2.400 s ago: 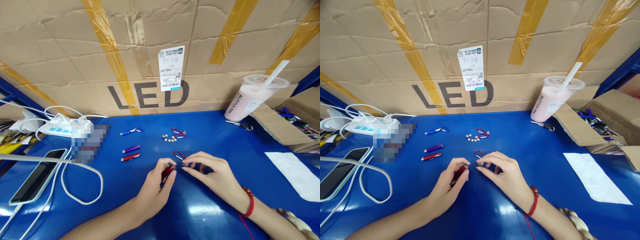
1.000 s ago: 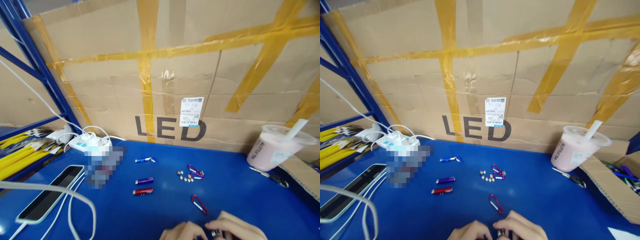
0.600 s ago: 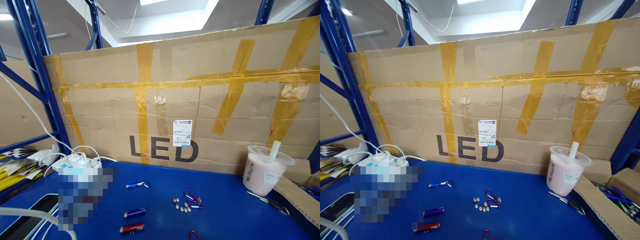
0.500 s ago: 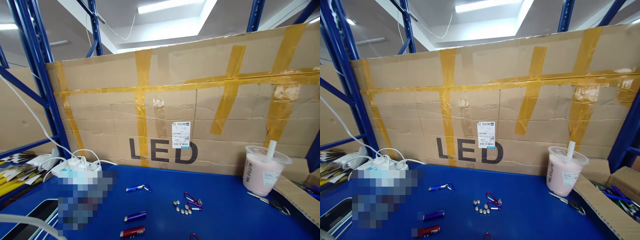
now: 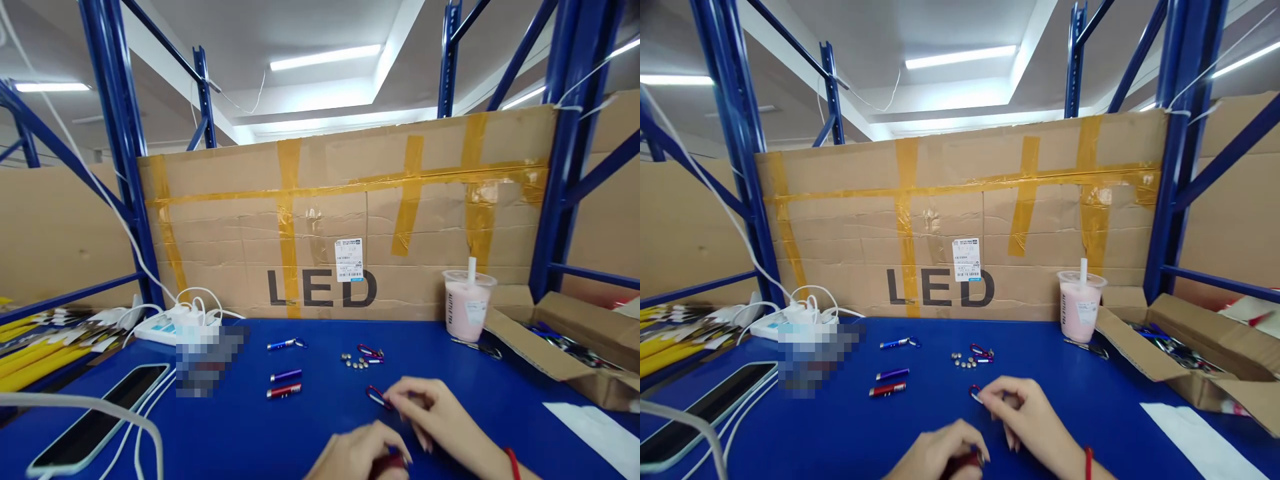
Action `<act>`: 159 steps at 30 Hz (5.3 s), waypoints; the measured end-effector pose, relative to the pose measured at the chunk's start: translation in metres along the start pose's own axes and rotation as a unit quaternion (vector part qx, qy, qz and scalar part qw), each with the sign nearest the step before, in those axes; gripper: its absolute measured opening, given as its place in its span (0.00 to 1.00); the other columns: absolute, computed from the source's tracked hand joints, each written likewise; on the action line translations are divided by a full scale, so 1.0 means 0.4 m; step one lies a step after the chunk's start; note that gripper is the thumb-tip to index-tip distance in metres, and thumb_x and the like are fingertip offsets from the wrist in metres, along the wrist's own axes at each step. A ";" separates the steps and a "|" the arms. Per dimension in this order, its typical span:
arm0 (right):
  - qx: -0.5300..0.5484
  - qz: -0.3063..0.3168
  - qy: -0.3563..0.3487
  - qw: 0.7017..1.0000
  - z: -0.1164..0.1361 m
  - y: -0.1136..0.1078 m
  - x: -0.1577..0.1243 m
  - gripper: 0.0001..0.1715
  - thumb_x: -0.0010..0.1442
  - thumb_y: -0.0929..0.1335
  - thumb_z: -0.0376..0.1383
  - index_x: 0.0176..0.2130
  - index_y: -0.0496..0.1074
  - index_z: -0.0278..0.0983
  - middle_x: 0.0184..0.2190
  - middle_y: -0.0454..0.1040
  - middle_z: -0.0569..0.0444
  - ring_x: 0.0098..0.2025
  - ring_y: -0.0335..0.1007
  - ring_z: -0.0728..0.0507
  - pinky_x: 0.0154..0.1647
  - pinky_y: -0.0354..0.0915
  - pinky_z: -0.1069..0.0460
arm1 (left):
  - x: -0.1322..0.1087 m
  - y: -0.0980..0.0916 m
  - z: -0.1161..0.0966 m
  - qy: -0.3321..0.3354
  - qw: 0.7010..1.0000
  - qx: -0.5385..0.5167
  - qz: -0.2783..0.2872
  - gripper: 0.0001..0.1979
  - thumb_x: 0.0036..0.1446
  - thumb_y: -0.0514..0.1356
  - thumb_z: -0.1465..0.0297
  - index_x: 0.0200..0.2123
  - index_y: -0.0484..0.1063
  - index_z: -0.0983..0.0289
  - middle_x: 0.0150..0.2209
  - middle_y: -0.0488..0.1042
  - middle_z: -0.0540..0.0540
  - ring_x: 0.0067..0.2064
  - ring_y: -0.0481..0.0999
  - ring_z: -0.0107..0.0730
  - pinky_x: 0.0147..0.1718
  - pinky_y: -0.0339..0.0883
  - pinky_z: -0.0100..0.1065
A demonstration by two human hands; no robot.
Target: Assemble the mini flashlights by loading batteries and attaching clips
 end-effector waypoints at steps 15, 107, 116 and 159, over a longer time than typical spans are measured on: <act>-0.110 -0.140 -0.077 0.981 -0.023 -0.117 0.054 0.22 0.49 0.67 0.50 0.30 0.74 0.33 0.23 0.71 0.54 0.13 0.58 0.54 0.15 0.58 0.56 | 0.013 -0.177 0.014 0.069 0.925 0.366 -0.081 0.12 0.64 0.42 0.66 0.45 0.59 0.62 0.39 0.73 0.56 0.39 0.74 0.37 0.36 0.66 0.35; 0.007 -0.134 -0.186 0.973 -0.004 -0.092 0.055 0.18 0.44 0.70 0.48 0.26 0.76 0.35 0.27 0.76 0.51 0.11 0.61 0.53 0.12 0.58 0.56 | 0.156 -0.048 0.038 0.161 0.832 0.517 -0.116 0.14 0.65 0.40 0.69 0.37 0.63 0.65 0.35 0.72 0.55 0.36 0.69 0.35 0.40 0.57 0.37; -0.011 -0.138 -0.195 0.971 0.013 -0.090 0.031 0.16 0.49 0.69 0.45 0.29 0.75 0.34 0.30 0.76 0.51 0.13 0.63 0.54 0.14 0.60 0.56 | 0.146 -0.031 0.024 0.183 0.815 0.542 -0.089 0.15 0.65 0.40 0.68 0.38 0.64 0.67 0.34 0.72 0.56 0.35 0.68 0.35 0.39 0.56 0.37; 0.038 -0.080 -0.114 0.990 -0.031 -0.074 0.062 0.19 0.43 0.70 0.47 0.28 0.73 0.33 0.19 0.71 0.55 0.13 0.59 0.54 0.13 0.52 0.57 | 0.149 -0.036 0.031 0.192 0.816 0.536 -0.103 0.15 0.65 0.40 0.66 0.40 0.64 0.66 0.32 0.72 0.54 0.34 0.70 0.33 0.36 0.58 0.33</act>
Point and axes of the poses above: each hand's wrist, its own x-axis towards the middle knuckle, its own y-axis out of the palm, z = x × y, the point moved 7 cm from there along x, towards the middle knuckle
